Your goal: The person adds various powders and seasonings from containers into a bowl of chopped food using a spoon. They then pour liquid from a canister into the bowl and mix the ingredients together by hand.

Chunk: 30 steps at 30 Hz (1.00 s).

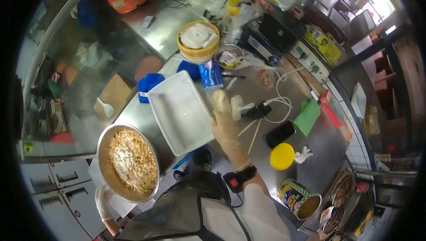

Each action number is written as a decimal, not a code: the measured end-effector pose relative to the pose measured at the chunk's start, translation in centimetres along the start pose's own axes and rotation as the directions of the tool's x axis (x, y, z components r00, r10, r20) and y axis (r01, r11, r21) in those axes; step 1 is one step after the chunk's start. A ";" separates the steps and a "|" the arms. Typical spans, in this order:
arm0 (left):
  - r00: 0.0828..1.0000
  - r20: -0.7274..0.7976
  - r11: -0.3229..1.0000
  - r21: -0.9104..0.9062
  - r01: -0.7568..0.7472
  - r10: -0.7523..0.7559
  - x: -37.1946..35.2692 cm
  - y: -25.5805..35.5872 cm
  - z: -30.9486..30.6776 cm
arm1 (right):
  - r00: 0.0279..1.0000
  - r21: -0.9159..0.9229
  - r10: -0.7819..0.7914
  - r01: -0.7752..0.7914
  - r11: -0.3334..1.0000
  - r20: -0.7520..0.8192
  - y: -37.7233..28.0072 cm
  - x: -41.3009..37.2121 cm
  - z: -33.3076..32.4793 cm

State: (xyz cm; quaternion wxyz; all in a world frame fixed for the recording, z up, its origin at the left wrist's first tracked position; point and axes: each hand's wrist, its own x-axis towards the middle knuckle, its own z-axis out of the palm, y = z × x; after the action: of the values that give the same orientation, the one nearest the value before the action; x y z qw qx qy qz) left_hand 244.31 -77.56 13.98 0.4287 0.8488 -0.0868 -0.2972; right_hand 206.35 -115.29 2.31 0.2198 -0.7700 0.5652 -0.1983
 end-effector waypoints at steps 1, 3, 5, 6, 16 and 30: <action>1.000 -0.009 1.000 0.007 0.015 -0.015 0.0 -0.2 -0.1 | 1.000 -0.012 0.024 -0.024 1.000 -0.008 0.0 -0.4 -0.3; 0.999 0.016 0.999 0.024 0.030 -0.030 0.2 -1.0 -0.8 | 0.991 0.075 0.009 0.001 0.997 -0.136 -0.1 -1.4 -0.8; 0.997 -0.013 0.997 -0.032 0.073 -0.073 1.0 -2.1 -1.7 | 0.980 0.055 0.084 -0.075 0.996 -0.178 0.4 -2.5 -1.5; 0.996 -0.041 0.997 -0.011 0.078 -0.078 0.6 -1.4 -1.3 | 0.976 0.068 0.107 -0.096 0.993 -0.190 0.9 -3.3 -1.7; 0.979 0.180 0.993 0.048 -0.108 0.098 5.5 0.6 -2.5 | 0.842 -0.018 0.149 -0.186 0.982 -0.518 2.7 -15.1 -9.9; 0.520 0.718 0.886 -0.371 -0.277 0.463 -7.0 3.5 7.3 | 0.816 -0.628 0.459 -0.570 0.530 -0.353 8.2 -37.8 -19.7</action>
State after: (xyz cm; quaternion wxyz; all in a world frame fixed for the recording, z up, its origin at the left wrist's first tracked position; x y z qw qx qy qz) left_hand 234.77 -81.79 16.39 0.4856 0.5400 -0.4142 -0.5487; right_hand 178.33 -83.54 11.80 -0.0868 -0.5746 0.8120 0.0541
